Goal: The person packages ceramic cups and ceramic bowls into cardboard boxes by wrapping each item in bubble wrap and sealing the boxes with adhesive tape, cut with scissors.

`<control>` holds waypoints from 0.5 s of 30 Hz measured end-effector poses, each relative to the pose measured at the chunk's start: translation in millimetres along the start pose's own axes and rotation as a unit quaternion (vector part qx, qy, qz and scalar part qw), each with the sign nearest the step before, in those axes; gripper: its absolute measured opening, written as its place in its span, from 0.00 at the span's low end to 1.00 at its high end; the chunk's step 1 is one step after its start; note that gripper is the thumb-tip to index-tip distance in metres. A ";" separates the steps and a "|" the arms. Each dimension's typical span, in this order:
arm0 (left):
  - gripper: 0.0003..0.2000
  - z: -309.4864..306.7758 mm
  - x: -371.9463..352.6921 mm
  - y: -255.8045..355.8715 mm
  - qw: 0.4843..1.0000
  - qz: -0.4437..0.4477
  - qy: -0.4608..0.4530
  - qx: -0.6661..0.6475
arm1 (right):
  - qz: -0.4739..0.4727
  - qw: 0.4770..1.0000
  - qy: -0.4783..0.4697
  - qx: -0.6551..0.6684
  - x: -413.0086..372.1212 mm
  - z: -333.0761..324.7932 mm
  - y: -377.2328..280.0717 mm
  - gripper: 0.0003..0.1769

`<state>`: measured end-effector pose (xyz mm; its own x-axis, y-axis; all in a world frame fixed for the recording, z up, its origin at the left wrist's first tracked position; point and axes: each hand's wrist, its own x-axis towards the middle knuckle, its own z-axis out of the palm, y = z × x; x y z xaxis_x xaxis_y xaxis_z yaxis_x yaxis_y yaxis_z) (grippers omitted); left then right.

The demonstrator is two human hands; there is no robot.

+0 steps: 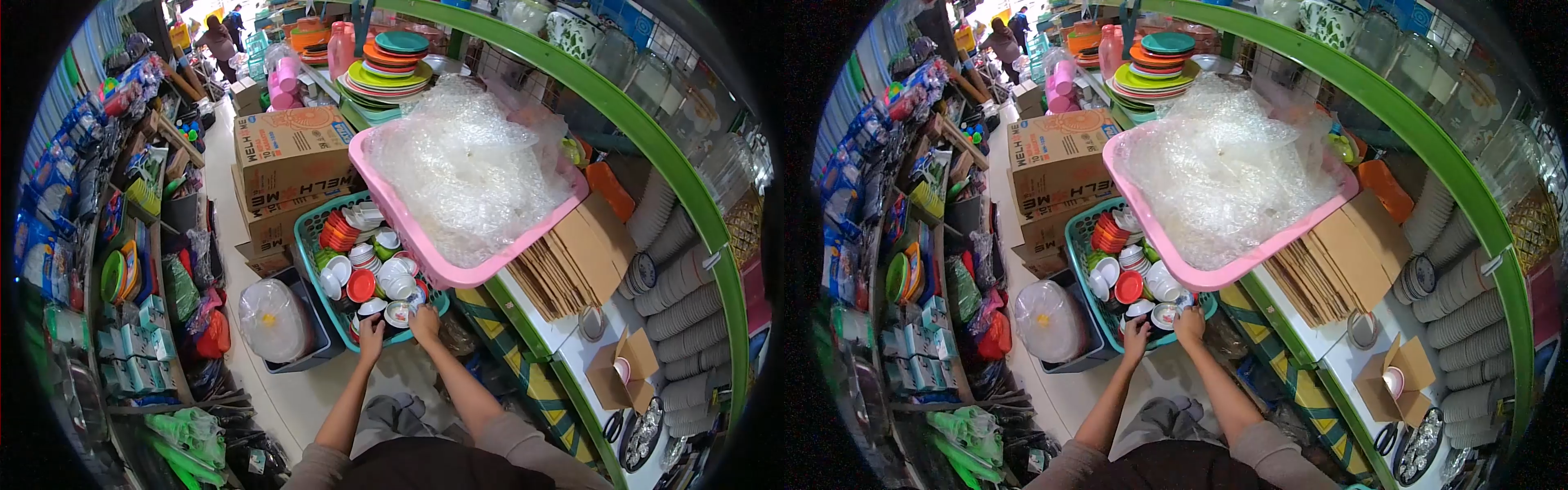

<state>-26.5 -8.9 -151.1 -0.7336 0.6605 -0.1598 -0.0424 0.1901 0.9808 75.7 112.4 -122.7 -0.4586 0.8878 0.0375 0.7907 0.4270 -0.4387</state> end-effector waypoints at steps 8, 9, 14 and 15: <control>0.20 2.7 -5.8 4.3 0.983 0.091 -0.032 0.158 | 0.016 0.996 -0.064 -0.068 -10.4 -6.3 -13.9 0.19; 0.21 2.4 -6.8 5.4 0.979 0.097 -0.039 0.172 | 0.005 0.997 -0.028 -0.072 -11.9 -1.0 -12.1 0.18; 0.23 1.2 -8.1 8.0 0.964 0.096 -0.078 0.234 | 0.010 0.997 -0.037 -0.067 -11.8 5.8 -4.4 0.16; 0.23 1.5 -8.4 8.2 0.964 0.098 -0.076 0.234 | 0.016 0.997 -0.038 -0.060 -11.6 4.9 -4.4 0.15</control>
<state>-19.7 -11.8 -141.8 -0.5868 0.8093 -0.0262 0.4233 0.3342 0.8421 75.5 99.4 -125.6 -0.4582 0.8877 -0.0453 0.8463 0.4202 -0.3273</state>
